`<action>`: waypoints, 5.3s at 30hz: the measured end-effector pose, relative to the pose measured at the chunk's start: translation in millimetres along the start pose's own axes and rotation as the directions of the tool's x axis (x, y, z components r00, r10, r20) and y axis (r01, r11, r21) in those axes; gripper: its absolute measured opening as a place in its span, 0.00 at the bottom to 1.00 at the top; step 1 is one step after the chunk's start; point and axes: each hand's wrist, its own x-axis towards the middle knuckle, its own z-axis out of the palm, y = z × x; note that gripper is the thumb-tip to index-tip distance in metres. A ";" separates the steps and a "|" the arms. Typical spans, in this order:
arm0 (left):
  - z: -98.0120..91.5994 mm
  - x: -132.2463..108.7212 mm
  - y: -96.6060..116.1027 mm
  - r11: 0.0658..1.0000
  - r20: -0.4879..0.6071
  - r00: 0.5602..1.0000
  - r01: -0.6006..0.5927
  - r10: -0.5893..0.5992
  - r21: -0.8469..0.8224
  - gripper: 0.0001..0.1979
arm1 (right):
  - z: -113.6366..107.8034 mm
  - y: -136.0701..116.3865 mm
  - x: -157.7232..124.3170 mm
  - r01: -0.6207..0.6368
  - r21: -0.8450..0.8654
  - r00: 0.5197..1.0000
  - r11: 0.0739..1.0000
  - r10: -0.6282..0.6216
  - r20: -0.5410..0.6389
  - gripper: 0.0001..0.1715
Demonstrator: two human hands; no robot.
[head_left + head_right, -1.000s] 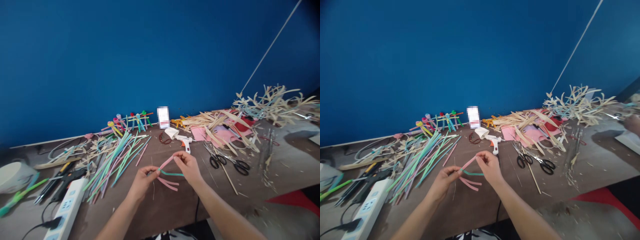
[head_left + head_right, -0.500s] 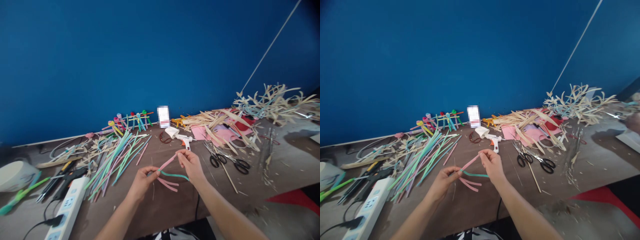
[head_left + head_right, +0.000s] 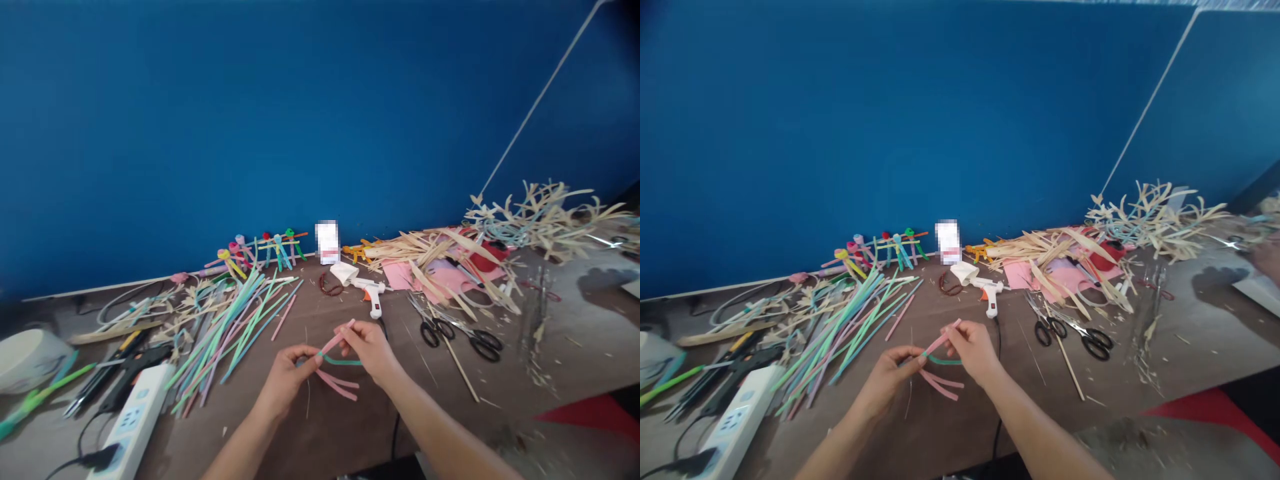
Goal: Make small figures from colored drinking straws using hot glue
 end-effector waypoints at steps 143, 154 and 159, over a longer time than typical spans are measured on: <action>11.5 12.4 4.4 0.870 0.101 0.978 -0.208 0.182 0.447 0.10 | -17.2 -36.6 -25.2 0.448 -0.821 0.890 0.354 -0.083 0.449 0.12; 6.7 5.7 11.4 0.990 0.399 0.913 0.123 -0.085 -0.072 0.09 | -39.9 -26.3 27.8 0.034 -0.328 0.777 0.944 0.182 0.603 0.09; 11.2 9.4 12.3 0.987 0.409 0.904 0.154 -0.122 -0.045 0.09 | -38.9 -12.1 26.4 -0.250 -0.092 0.765 0.964 0.255 0.591 0.14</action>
